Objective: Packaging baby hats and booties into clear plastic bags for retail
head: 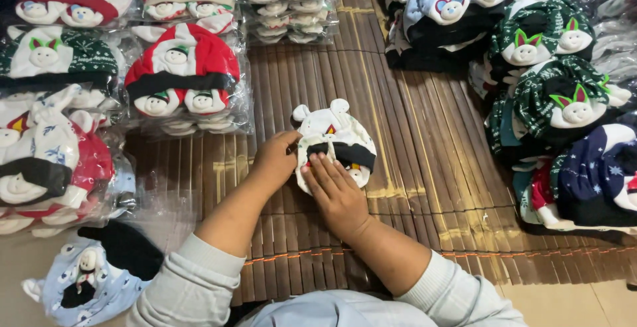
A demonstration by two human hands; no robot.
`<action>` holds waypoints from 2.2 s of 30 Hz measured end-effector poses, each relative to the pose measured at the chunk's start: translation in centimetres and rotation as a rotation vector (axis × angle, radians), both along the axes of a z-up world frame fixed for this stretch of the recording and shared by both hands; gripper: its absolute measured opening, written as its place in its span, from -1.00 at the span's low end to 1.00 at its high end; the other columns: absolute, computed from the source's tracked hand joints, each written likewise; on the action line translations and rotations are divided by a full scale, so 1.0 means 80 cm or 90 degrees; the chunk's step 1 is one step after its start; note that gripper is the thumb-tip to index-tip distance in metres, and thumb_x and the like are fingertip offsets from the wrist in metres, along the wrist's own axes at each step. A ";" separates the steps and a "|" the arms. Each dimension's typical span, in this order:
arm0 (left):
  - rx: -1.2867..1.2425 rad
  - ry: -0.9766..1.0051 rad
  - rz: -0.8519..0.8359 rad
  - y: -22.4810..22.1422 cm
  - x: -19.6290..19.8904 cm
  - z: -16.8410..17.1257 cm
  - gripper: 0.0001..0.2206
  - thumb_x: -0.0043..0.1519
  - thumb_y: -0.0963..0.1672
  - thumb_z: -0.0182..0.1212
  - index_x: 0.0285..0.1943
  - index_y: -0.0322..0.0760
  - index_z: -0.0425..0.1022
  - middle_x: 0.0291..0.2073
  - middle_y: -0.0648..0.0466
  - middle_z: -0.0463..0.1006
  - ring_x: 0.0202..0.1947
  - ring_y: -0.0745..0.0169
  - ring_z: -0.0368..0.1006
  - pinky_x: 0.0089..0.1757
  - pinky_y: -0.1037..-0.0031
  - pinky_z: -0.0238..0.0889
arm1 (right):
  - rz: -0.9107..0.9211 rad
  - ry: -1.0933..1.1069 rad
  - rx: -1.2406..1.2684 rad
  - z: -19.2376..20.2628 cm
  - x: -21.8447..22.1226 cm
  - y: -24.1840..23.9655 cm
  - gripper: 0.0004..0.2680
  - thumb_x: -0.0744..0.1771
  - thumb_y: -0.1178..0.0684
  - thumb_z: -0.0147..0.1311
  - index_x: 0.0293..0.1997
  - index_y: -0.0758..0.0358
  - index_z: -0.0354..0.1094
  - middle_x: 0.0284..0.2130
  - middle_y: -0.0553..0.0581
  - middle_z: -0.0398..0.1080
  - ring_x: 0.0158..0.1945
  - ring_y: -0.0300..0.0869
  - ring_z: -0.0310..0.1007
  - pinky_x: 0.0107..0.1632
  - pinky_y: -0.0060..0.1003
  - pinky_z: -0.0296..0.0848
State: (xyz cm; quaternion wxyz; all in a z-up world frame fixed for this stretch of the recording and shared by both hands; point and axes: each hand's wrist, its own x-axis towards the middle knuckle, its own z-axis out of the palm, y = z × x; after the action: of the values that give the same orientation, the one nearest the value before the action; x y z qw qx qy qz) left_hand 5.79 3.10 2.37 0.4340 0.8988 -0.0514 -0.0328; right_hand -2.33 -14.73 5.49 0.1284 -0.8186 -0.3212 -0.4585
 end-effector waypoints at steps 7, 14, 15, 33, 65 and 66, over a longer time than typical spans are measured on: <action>0.000 -0.146 0.012 0.002 -0.025 0.025 -0.89 0.26 -0.06 0.28 -0.08 0.06 0.61 -0.33 0.06 0.52 -0.20 -0.08 0.56 -0.17 0.24 0.44 | 0.010 0.107 -0.056 -0.018 0.004 -0.001 -0.74 0.41 0.11 -0.10 0.24 0.23 0.39 0.07 0.30 0.46 0.14 0.09 0.50 0.04 -0.12 0.43; 0.357 -0.394 -0.106 0.019 -0.055 0.026 -0.76 0.20 -0.23 0.17 0.04 -0.14 0.43 -0.30 0.00 0.37 -0.32 -0.09 0.49 -0.37 0.20 0.49 | -0.025 0.269 -0.036 -0.047 0.008 -0.010 -0.73 0.32 -0.04 0.05 0.12 0.07 0.44 -0.18 0.07 0.51 -0.12 -0.06 0.53 -0.16 -0.18 0.32; 0.358 -0.392 -0.103 0.018 -0.060 0.025 -0.76 0.20 -0.23 0.17 0.04 -0.14 0.43 -0.30 0.00 0.37 -0.32 -0.09 0.49 -0.37 0.20 0.49 | -0.023 0.270 -0.037 -0.040 0.007 -0.009 -0.73 0.32 -0.04 0.05 0.12 0.07 0.44 -0.18 0.07 0.51 -0.12 -0.06 0.53 -0.16 -0.18 0.32; 0.160 -0.592 -0.017 -0.008 -0.078 0.038 -0.85 0.25 -0.26 0.12 -0.08 -0.20 0.49 -0.31 0.06 0.29 -0.23 -0.03 0.42 -0.15 0.34 0.41 | -0.043 0.247 -0.082 -0.006 0.009 0.022 -0.74 0.21 -0.20 0.04 -0.23 0.10 0.45 -0.39 0.12 0.29 -0.25 0.06 0.30 -0.19 -0.04 0.17; 0.300 -0.578 0.014 -0.002 -0.075 0.009 -0.65 0.09 -0.25 0.26 0.07 -0.30 0.39 -0.11 -0.09 0.36 0.14 -0.24 0.48 -0.03 0.18 0.45 | -0.023 0.456 -0.026 0.024 0.022 -0.104 -0.80 0.29 0.05 0.21 -0.01 -0.05 0.45 -0.23 0.03 0.45 -0.14 0.01 0.54 -0.13 -0.11 0.54; 0.298 -0.578 0.012 -0.002 -0.075 0.005 -0.65 0.09 -0.25 0.26 0.07 -0.30 0.39 -0.11 -0.09 0.36 0.14 -0.24 0.48 -0.03 0.18 0.45 | -0.025 0.457 -0.027 0.013 0.022 -0.109 -0.80 0.29 0.05 0.21 -0.01 -0.05 0.45 -0.23 0.03 0.45 -0.14 0.01 0.54 -0.13 -0.11 0.54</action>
State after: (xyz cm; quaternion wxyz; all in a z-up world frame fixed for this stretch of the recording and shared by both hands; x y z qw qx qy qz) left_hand -0.24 2.96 2.80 0.1551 0.8962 -0.2176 0.3542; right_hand -0.58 -23.43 6.56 0.2074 -0.9358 -0.2494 -0.1379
